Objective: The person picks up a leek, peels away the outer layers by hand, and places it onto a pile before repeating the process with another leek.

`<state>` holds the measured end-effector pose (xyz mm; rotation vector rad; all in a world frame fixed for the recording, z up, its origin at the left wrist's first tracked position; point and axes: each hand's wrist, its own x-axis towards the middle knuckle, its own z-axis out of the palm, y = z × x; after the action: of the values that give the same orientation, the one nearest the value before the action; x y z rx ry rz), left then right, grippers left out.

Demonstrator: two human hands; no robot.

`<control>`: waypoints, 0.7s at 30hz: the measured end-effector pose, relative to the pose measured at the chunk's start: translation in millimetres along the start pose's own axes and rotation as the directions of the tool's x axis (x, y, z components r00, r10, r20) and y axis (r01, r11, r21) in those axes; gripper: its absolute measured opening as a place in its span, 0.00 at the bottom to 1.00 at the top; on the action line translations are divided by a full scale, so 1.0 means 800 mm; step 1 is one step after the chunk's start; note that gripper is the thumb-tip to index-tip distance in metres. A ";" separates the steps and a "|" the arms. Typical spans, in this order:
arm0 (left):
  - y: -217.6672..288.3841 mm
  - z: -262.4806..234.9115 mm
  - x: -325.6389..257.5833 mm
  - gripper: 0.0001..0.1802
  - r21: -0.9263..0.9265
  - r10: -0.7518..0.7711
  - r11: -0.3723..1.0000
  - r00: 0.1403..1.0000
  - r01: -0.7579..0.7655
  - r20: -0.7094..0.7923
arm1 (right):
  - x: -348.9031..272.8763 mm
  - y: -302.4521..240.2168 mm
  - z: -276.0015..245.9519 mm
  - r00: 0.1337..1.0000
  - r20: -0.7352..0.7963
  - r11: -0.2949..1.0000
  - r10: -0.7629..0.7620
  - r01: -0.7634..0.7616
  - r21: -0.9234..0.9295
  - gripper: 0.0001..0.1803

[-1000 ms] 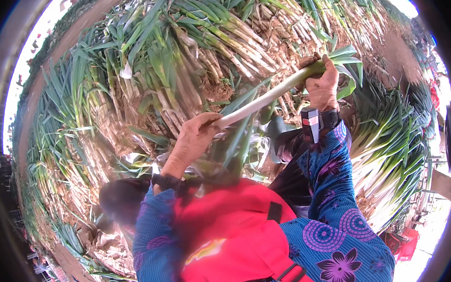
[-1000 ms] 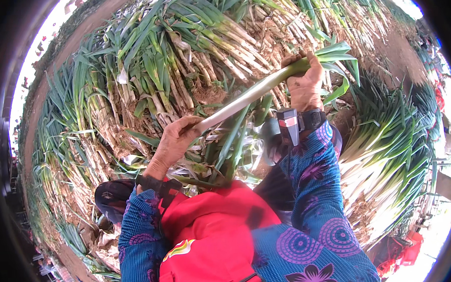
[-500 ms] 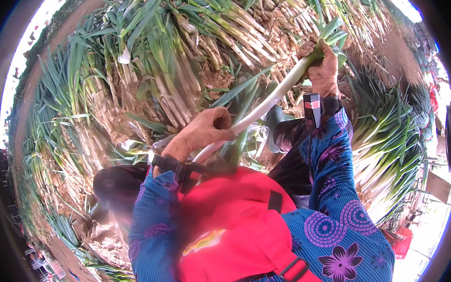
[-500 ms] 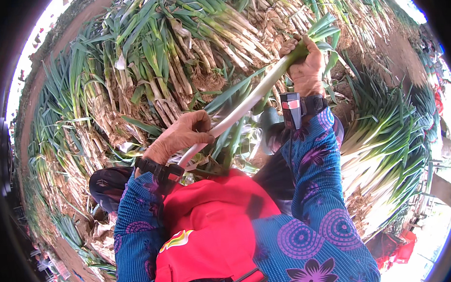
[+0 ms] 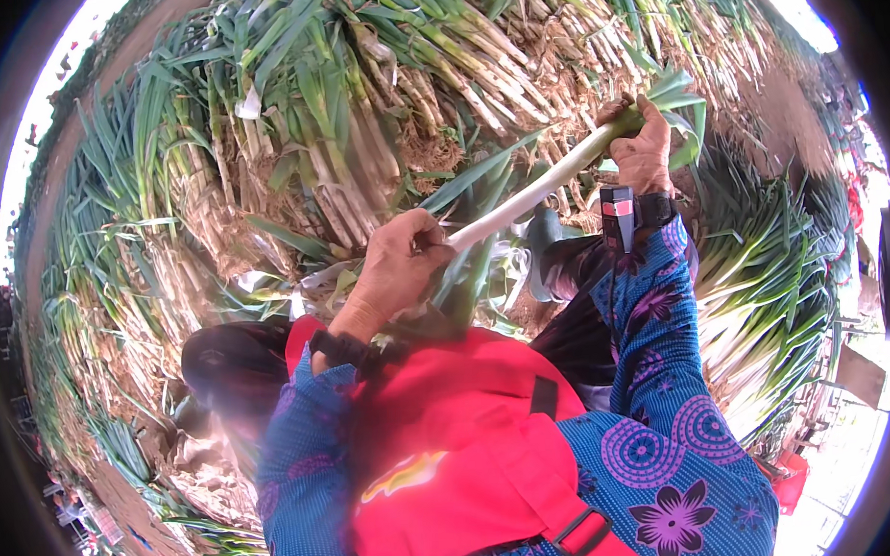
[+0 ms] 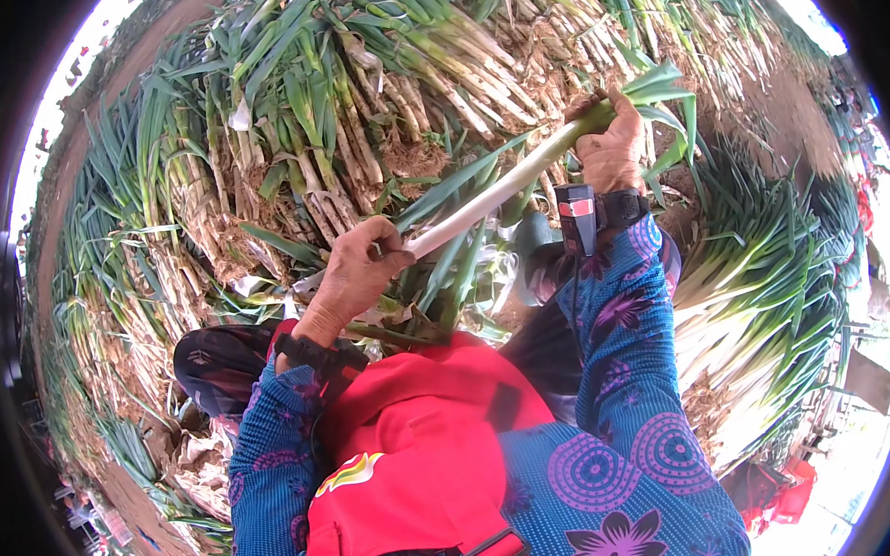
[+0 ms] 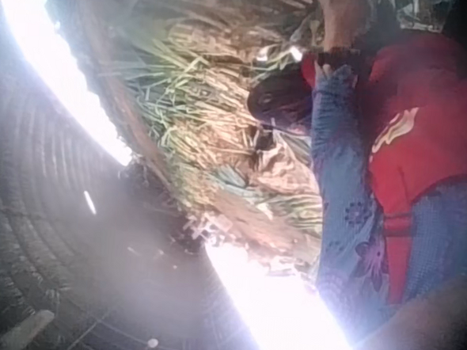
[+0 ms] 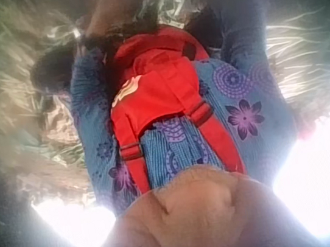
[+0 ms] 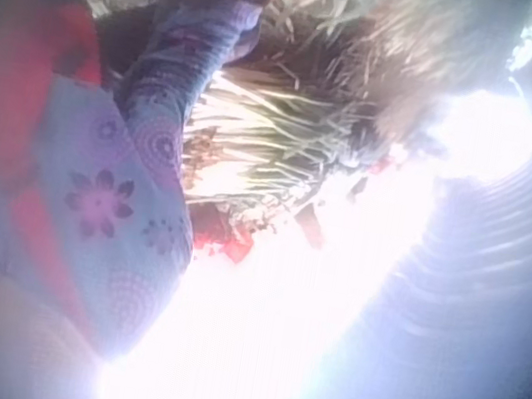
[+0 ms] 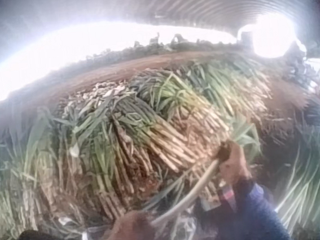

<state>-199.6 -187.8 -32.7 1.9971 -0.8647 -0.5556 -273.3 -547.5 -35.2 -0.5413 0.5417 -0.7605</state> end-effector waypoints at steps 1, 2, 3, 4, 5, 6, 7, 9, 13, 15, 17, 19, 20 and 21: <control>-0.001 -0.003 -0.002 0.09 -0.026 -0.052 0.998 0.998 0.051 -0.036 | 0.006 -0.004 -0.012 0.995 0.063 0.988 0.078 -0.086 0.132 0.10; -0.005 -0.006 -0.005 0.09 -0.027 -0.050 0.998 0.998 0.049 -0.035 | 0.010 -0.007 -0.019 0.995 0.063 0.988 0.076 -0.084 0.131 0.10; -0.013 -0.014 -0.012 0.08 -0.196 -0.107 0.977 0.990 0.086 -0.095 | 0.007 -0.003 -0.015 0.995 0.005 0.983 0.103 -0.102 0.155 0.10; -0.023 -0.021 -0.016 0.08 -0.364 -0.165 0.925 0.976 0.103 -0.143 | 0.006 -0.002 -0.013 0.991 -0.052 0.978 0.124 -0.113 0.177 0.10; -0.039 -0.027 -0.019 0.08 -0.327 -0.143 0.943 0.960 0.058 -0.242 | 0.007 -0.001 -0.015 0.990 -0.076 0.984 0.121 -0.109 0.142 0.11; -0.042 -0.037 -0.022 0.08 -0.324 -0.144 0.944 0.958 0.059 -0.246 | 0.003 -0.003 -0.014 0.987 -0.049 0.968 0.152 -0.139 0.209 0.12; -0.044 -0.045 -0.025 0.07 -0.564 -0.284 0.825 0.896 0.046 -0.342 | 0.005 -0.007 -0.017 0.986 -0.057 0.974 0.154 -0.142 0.178 0.12; -0.059 -0.066 -0.032 0.05 -0.733 -0.475 0.678 0.730 -0.052 -0.491 | 0.008 -0.013 -0.026 0.990 -0.051 0.982 0.134 -0.126 0.140 0.12; -0.092 -0.110 -0.047 0.04 -0.686 -0.551 0.724 0.536 -0.073 -0.640 | 0.025 -0.023 -0.046 0.986 -0.020 0.972 0.166 -0.161 0.169 0.15; -0.097 -0.127 -0.060 0.04 -0.676 -0.556 0.733 0.512 -0.069 -0.655 | 0.024 -0.028 -0.043 0.975 0.048 0.959 0.219 -0.224 0.176 0.16; -0.090 -0.135 -0.068 0.08 -0.743 -0.554 0.670 0.672 0.009 -0.491 | 0.027 -0.049 -0.046 0.935 0.175 0.911 0.310 -0.344 0.227 0.16; -0.110 -0.133 -0.070 0.12 -0.828 -0.508 0.556 0.818 0.072 -0.270 | 0.030 -0.049 -0.047 0.922 0.228 0.889 0.313 -0.369 0.273 0.14; -0.121 -0.130 -0.069 0.17 -0.884 -0.415 0.435 0.909 0.171 -0.028 | 0.032 -0.053 -0.051 0.909 0.274 0.867 0.313 -0.391 0.309 0.12; -0.113 -0.110 -0.057 0.17 -0.884 -0.391 0.429 0.920 0.183 0.001 | 0.043 -0.075 -0.067 0.950 0.164 0.927 0.267 -0.299 0.227 0.13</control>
<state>-139.0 -71.7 -60.7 1.1633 0.0071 -0.7704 -315.6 -623.0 -45.8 -0.2673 0.3847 -0.5025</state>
